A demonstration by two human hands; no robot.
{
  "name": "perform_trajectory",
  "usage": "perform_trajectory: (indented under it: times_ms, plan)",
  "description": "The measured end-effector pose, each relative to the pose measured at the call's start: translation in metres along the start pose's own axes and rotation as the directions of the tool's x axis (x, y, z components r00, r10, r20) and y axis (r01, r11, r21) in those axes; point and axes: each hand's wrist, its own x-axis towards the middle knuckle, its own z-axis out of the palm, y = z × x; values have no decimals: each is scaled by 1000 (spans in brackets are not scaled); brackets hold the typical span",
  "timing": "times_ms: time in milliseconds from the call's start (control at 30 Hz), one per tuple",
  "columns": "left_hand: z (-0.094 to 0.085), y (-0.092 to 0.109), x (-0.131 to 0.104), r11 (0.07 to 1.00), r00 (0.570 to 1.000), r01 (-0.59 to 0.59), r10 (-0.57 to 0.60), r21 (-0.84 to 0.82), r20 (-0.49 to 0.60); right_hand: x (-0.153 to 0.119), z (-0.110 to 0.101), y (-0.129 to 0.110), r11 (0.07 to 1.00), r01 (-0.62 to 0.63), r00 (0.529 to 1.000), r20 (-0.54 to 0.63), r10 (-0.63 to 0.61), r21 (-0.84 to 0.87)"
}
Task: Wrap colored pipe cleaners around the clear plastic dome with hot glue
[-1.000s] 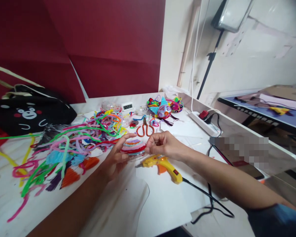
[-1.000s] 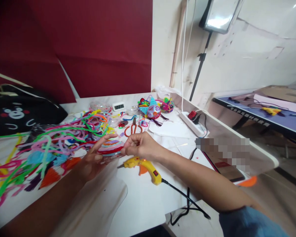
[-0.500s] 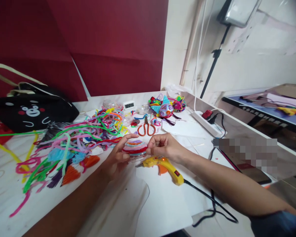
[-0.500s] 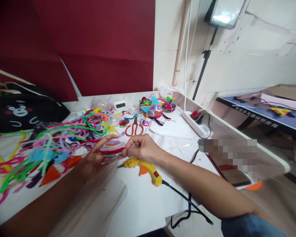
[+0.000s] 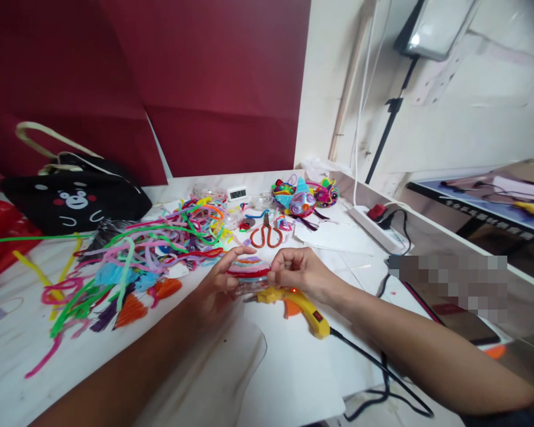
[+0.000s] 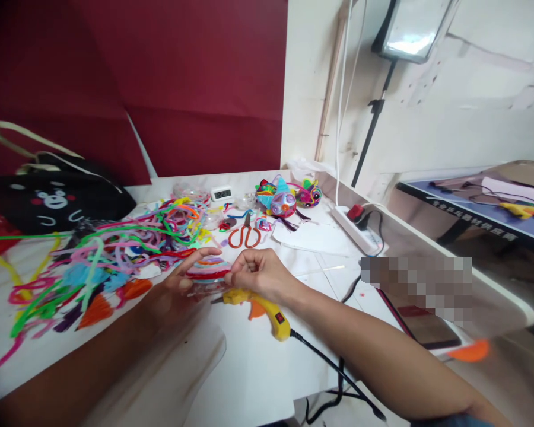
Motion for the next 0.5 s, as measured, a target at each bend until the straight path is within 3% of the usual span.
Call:
perform_trajectory:
  times_ms: [133,500]
  plan:
    - [0,-1,0,992,999,44,-42,-121,18,0,-2,-1,999,27,999,22,-26,-22]
    - [-1,-2,1,993,1000,26,-25,-114,5,0,-4,-1,999,34,998,58,-35,21]
